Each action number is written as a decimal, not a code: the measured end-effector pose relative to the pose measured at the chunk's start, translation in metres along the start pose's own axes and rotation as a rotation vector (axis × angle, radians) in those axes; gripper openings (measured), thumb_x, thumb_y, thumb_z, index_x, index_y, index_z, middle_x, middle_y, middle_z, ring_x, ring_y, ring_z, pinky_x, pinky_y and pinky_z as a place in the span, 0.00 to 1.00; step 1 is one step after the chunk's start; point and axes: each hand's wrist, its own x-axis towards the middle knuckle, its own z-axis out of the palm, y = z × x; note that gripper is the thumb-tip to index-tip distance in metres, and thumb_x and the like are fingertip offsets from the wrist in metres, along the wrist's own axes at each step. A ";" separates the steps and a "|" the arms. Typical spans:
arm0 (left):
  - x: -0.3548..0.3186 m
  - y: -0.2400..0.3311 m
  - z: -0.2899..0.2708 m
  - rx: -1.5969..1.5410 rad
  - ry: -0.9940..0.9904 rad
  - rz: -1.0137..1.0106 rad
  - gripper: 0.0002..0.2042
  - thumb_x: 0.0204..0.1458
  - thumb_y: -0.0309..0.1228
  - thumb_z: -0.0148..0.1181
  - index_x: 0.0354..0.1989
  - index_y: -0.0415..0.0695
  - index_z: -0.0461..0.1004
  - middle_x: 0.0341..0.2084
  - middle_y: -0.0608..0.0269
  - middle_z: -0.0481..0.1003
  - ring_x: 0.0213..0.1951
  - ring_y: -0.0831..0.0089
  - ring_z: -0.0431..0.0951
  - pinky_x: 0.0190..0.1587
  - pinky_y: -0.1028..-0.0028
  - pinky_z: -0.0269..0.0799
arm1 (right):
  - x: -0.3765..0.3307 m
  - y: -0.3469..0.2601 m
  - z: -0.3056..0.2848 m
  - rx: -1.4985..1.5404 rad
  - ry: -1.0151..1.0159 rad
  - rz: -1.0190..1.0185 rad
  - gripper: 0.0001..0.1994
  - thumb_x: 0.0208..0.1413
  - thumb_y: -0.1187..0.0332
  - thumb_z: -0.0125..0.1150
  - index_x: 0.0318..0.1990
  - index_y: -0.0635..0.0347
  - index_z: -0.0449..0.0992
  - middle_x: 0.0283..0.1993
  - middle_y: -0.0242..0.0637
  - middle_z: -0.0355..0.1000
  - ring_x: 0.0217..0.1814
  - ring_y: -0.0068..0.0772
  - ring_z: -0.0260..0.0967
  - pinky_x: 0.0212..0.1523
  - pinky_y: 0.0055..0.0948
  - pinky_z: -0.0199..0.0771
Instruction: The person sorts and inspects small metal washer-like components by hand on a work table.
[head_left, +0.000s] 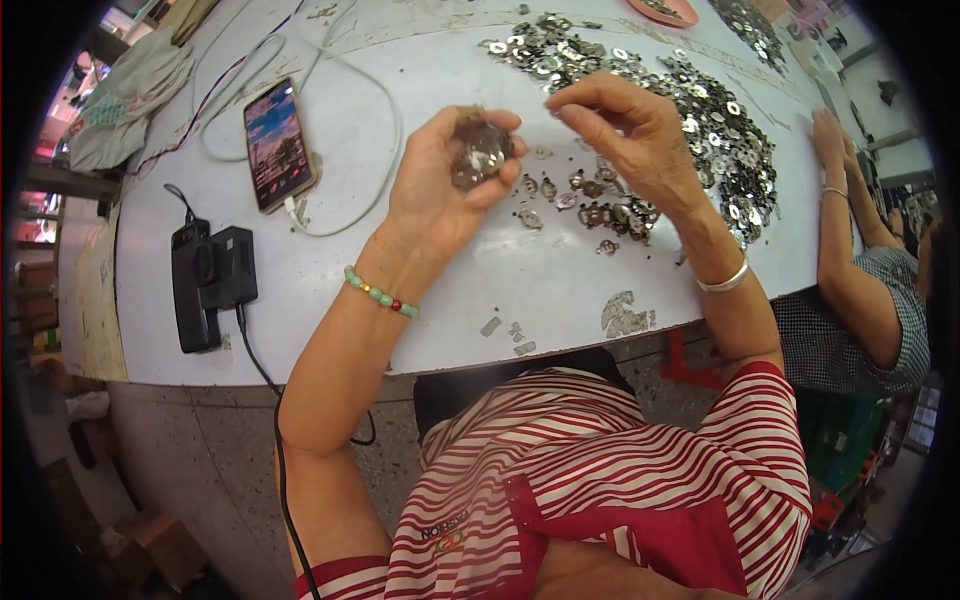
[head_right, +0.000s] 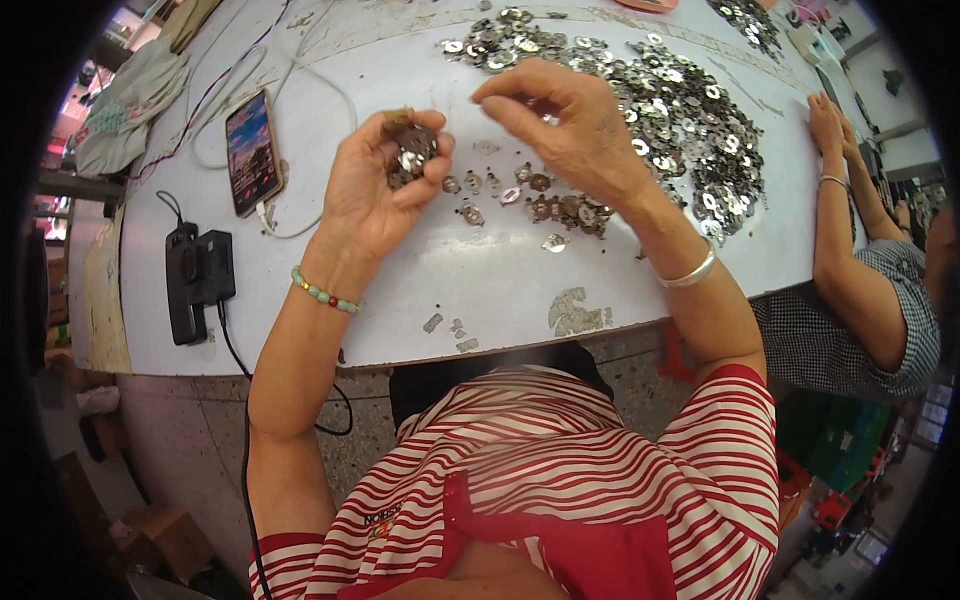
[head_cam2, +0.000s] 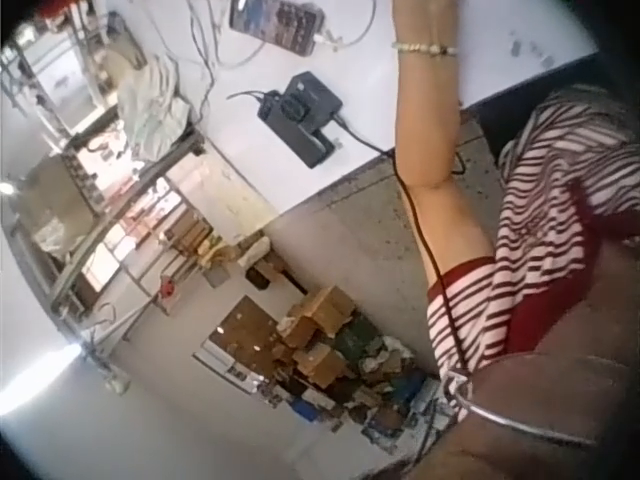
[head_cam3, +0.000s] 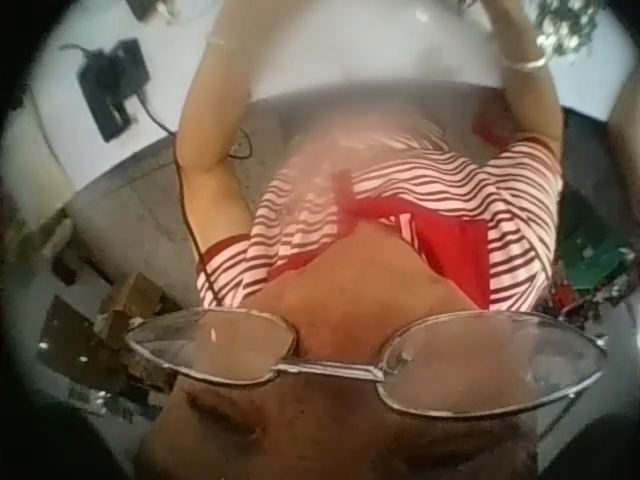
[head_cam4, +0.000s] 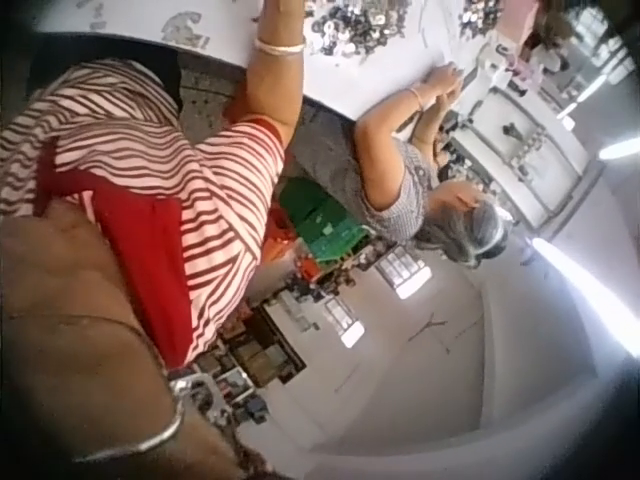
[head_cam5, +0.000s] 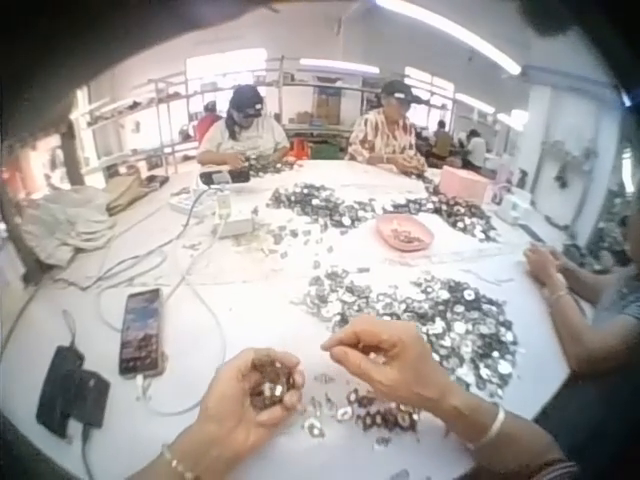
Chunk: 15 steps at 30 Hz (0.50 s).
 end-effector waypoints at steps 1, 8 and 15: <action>0.002 0.004 -0.001 -0.002 0.012 0.007 0.14 0.56 0.34 0.42 0.32 0.35 0.70 0.25 0.51 0.72 0.22 0.68 0.72 0.12 0.81 0.57 | -0.001 0.001 -0.002 0.011 -0.010 -0.002 0.06 0.52 0.72 0.60 0.37 0.61 0.78 0.32 0.31 0.74 0.32 0.20 0.70 0.33 0.20 0.70; -0.004 0.034 -0.010 -0.154 -0.069 0.214 0.11 0.53 0.33 0.47 0.31 0.36 0.69 0.26 0.51 0.71 0.23 0.67 0.70 0.12 0.81 0.56 | -0.011 -0.004 0.027 -0.258 -0.291 -0.249 0.15 0.49 0.73 0.60 0.47 0.59 0.73 0.51 0.40 0.68 0.52 0.42 0.66 0.51 0.36 0.69; -0.003 0.033 -0.012 -0.195 -0.071 0.207 0.11 0.53 0.32 0.47 0.32 0.35 0.70 0.26 0.50 0.70 0.23 0.67 0.69 0.12 0.81 0.56 | -0.005 -0.001 0.029 -0.395 -0.380 -0.348 0.12 0.49 0.72 0.60 0.43 0.63 0.73 0.48 0.39 0.69 0.52 0.40 0.63 0.54 0.35 0.65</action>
